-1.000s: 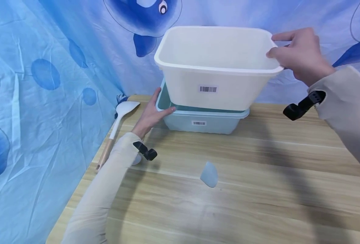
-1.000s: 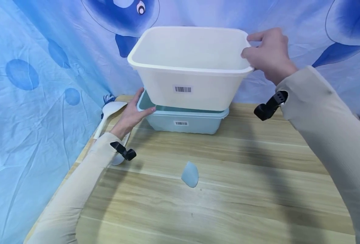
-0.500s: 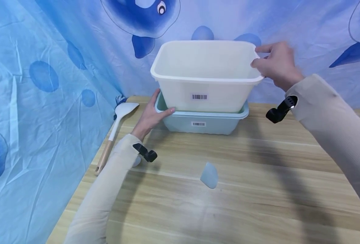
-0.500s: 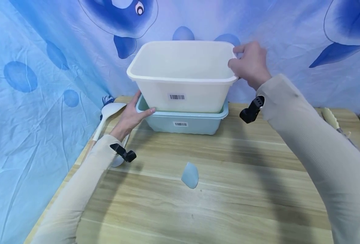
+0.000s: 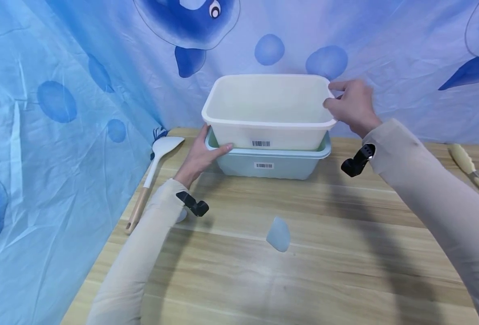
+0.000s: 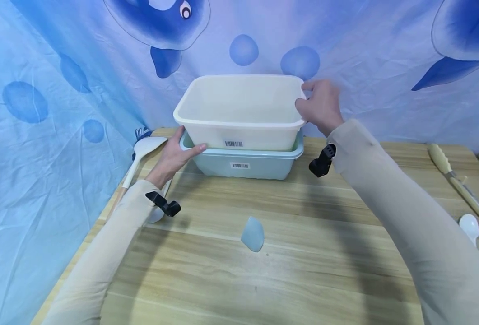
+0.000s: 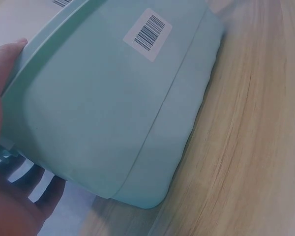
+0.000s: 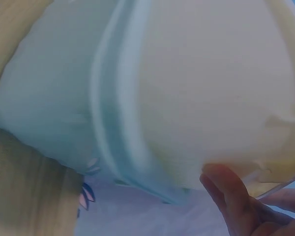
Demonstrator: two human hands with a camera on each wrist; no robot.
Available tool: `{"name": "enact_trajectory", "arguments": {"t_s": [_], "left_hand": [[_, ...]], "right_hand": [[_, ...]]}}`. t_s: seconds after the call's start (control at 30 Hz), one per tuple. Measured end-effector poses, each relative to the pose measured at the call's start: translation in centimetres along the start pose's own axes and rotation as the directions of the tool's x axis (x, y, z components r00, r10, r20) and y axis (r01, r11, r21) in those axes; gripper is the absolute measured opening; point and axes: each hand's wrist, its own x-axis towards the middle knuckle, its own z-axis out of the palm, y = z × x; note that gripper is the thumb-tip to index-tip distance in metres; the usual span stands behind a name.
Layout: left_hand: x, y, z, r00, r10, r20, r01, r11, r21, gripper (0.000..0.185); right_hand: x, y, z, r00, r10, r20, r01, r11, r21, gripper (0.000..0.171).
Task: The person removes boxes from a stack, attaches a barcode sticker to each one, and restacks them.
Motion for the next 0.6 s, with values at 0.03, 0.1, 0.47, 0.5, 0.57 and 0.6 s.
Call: {"name": "enact_trajectory", "arguments": {"t_s": [0.03,0.1,0.47,0.5,0.57,0.6], "left_hand": [[0.0,0.0,-0.1,1.0,-0.009,0.002,0.009,1.0,0.0,0.094],[0.0,-0.1,-0.2,1.0,-0.02,0.009,0.02,1.0,-0.001,0.094],[-0.3,-0.4,-0.2,0.999,0.041,0.007,-0.041,0.997,-0.063,0.082],[-0.3,-0.4,-0.2,0.999,0.045,0.001,-0.045,0.997,-0.063,0.083],[-0.3,-0.4,-0.1,0.998,0.062,-0.007,-0.062,0.996,-0.065,0.086],[-0.2,-0.4,0.0,0.997,0.072,-0.012,-0.073,0.995,-0.068,0.087]], "right_hand": [[0.0,0.2,0.3,1.0,-0.004,-0.006,0.004,1.0,0.0,0.055],[0.0,0.6,0.8,1.0,-0.01,-0.012,0.01,1.0,-0.005,0.055],[-0.2,1.2,2.5,0.997,-0.071,0.019,0.072,0.996,-0.059,0.057],[-0.2,1.2,2.6,0.997,-0.077,0.02,0.079,0.994,-0.072,0.057],[-0.3,1.3,2.7,0.996,-0.09,0.016,0.091,0.991,-0.1,0.056],[-0.4,1.4,2.8,0.995,-0.097,0.01,0.097,0.988,-0.119,0.055]]}}
